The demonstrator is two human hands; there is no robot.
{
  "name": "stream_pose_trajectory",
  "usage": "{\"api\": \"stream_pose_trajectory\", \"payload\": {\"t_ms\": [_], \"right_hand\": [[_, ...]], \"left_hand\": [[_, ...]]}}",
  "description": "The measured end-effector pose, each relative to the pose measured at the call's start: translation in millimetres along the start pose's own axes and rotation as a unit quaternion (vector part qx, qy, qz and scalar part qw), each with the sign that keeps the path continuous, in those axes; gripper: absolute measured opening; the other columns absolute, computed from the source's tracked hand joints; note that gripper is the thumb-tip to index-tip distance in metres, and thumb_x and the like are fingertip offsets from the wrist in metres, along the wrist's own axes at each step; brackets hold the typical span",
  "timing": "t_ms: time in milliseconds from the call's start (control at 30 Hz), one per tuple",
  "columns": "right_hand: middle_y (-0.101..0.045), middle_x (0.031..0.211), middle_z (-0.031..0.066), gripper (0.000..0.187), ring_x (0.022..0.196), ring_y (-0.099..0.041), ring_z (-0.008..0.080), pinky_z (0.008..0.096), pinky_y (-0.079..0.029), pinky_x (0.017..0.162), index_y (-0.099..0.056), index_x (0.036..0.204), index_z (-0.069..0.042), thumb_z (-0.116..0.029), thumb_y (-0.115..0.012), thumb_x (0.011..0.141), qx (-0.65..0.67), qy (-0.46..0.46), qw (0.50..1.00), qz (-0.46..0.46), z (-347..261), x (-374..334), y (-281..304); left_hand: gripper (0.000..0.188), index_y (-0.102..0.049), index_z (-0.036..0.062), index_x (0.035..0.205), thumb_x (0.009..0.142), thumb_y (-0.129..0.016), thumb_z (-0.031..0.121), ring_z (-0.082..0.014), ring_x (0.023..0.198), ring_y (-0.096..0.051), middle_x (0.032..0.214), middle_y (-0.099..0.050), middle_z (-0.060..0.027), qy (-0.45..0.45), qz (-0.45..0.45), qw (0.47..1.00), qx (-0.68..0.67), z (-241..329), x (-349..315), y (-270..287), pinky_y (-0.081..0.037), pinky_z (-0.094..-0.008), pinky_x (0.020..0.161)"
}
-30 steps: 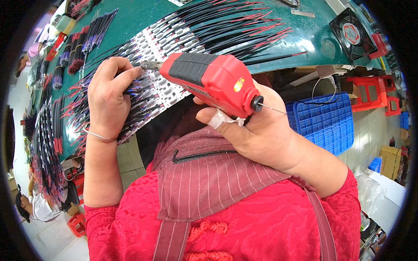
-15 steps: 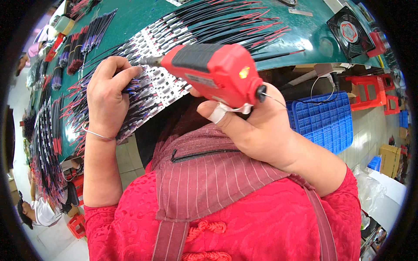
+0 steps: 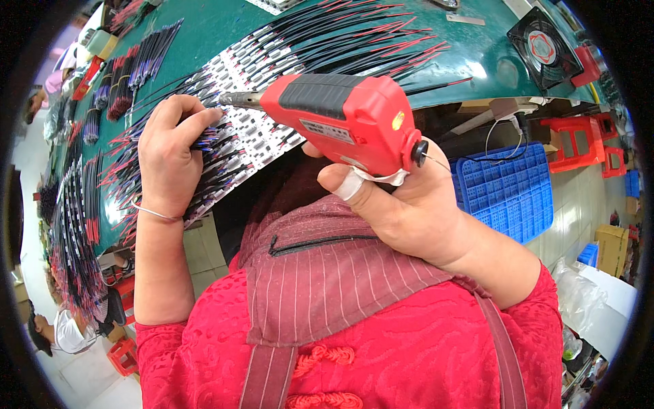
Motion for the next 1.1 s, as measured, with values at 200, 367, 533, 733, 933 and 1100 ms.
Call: {"api": "stream_pose_trajectory", "payload": {"t_ms": [200, 367, 533, 733, 933, 1100], "right_hand": [[-0.07, 0.109, 0.01, 0.032, 0.099, -0.066, 0.014, 0.0288, -0.055, 0.087, -0.061, 0.122, 0.0, 0.001, -0.068, 0.091, -0.025, -0.02, 0.999, 0.005, 4, -1, 2], [-0.071, 0.103, 0.0087, 0.027, 0.093, -0.067, 0.0127, 0.029, -0.056, 0.084, -0.064, 0.116, 0.0, 0.0, -0.069, 0.089, -0.069, -0.027, 0.997, -0.008, 10, -5, 8], [-0.072, 0.103, 0.0084, 0.026, 0.093, -0.068, 0.0132, 0.0287, -0.055, 0.085, -0.065, 0.114, 0.0, 0.001, -0.07, 0.088, -0.066, -0.036, 0.997, -0.011, 10, -4, 8], [-0.071, 0.105, 0.0092, 0.028, 0.095, -0.068, 0.0145, 0.0285, -0.054, 0.086, -0.065, 0.117, -0.001, -0.001, -0.07, 0.089, -0.015, -0.002, 1.0, 0.017, 0, 2, -2], [-0.071, 0.103, 0.0082, 0.027, 0.094, -0.068, 0.0141, 0.0285, -0.054, 0.085, -0.065, 0.115, 0.0, -0.002, -0.071, 0.088, -0.078, -0.011, 0.997, -0.009, 6, -2, 2], [-0.071, 0.099, 0.0063, 0.026, 0.091, -0.067, 0.0122, 0.0271, -0.054, 0.082, -0.065, 0.113, -0.001, -0.002, -0.072, 0.088, -0.082, -0.014, 0.997, 0.007, 3, -2, 0]], "left_hand": [[0.031, -0.072, 0.007, 0.086, 0.062, -0.063, -0.009, -0.0268, 0.08, -0.062, 0.085, -0.062, -0.0072, 0.031, 0.002, 0.998, -0.046, -5, -1, 0, -0.051, -0.0371, 0.07], [0.033, -0.072, 0.007, 0.087, 0.061, -0.062, -0.011, -0.027, 0.08, -0.063, 0.084, -0.062, -0.0074, 0.034, -0.004, 0.998, -0.061, -6, -2, 0, -0.051, -0.0372, 0.07], [0.03, -0.072, 0.0064, 0.087, 0.062, -0.064, -0.009, -0.0271, 0.08, -0.062, 0.084, -0.061, -0.0074, 0.014, -0.003, 0.999, -0.043, -2, -2, 0, -0.051, -0.037, 0.07], [0.025, -0.072, 0.0055, 0.086, 0.065, -0.065, -0.005, -0.0269, 0.08, -0.061, 0.085, -0.061, -0.0077, -0.004, -0.001, 0.999, -0.037, 2, -1, 1, -0.05, -0.0368, 0.07], [0.021, -0.071, 0.0046, 0.085, 0.067, -0.063, -0.004, -0.0269, 0.08, -0.06, 0.084, -0.06, -0.0078, -0.022, -0.003, 0.999, -0.034, 3, 0, 1, -0.05, -0.037, 0.07], [0.021, -0.071, 0.0041, 0.085, 0.067, -0.063, -0.003, -0.0267, 0.08, -0.06, 0.084, -0.06, -0.0078, -0.022, -0.002, 0.999, -0.037, 4, 0, 1, -0.05, -0.0372, 0.07]]}}
Point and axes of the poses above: each hand's wrist, its own x-axis towards the middle knuckle, its own y-axis out of the back of the hand, z = x × y, the point moved 6 cm from there along x, towards the middle knuckle
